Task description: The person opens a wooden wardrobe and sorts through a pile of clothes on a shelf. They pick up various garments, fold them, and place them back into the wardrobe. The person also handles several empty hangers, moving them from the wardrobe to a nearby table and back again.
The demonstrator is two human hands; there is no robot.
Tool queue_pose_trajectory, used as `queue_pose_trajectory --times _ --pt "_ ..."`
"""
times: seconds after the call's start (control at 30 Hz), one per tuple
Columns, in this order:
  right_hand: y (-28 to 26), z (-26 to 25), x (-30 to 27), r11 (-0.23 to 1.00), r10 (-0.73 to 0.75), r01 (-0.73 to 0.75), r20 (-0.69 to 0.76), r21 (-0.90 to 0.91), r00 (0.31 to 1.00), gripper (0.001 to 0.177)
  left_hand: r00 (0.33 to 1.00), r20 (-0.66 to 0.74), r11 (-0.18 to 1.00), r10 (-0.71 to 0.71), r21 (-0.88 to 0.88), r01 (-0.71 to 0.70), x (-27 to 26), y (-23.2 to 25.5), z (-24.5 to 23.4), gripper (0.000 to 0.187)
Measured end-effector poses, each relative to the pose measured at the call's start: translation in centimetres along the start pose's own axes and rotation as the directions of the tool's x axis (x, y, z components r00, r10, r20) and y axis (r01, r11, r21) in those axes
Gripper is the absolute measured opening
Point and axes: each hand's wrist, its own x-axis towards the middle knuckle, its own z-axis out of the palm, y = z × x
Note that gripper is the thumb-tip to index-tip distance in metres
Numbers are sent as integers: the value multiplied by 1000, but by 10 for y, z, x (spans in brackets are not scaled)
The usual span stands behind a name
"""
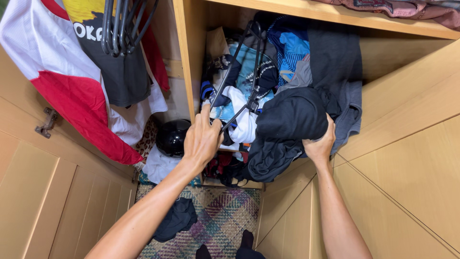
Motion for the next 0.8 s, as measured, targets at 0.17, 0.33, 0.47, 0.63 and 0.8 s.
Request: queue_pose_trajectory --times 0.17,0.33,0.47,0.63,0.8 --pt "1 -1 -2 1000 14 -14 2 4 1000 79 992 28 989 -125 -72 126 -5 10 -1 32" --pt "4 1 -4 1000 0 0 -1 -11 1000 80 963 28 950 -267 -159 268 -3 20 19 29" --pt "6 2 -5 1000 -14 14 -3 -11 1000 80 917 108 868 -385 -295 399 -2 20 29 27" --pt "8 2 -5 1000 -3 3 7 -14 1000 83 901 186 840 -391 -328 432 7 9 20 27" --pt "-10 -3 4 997 29 -22 101 -75 994 87 957 134 945 -259 -171 279 4 -4 -8 26"
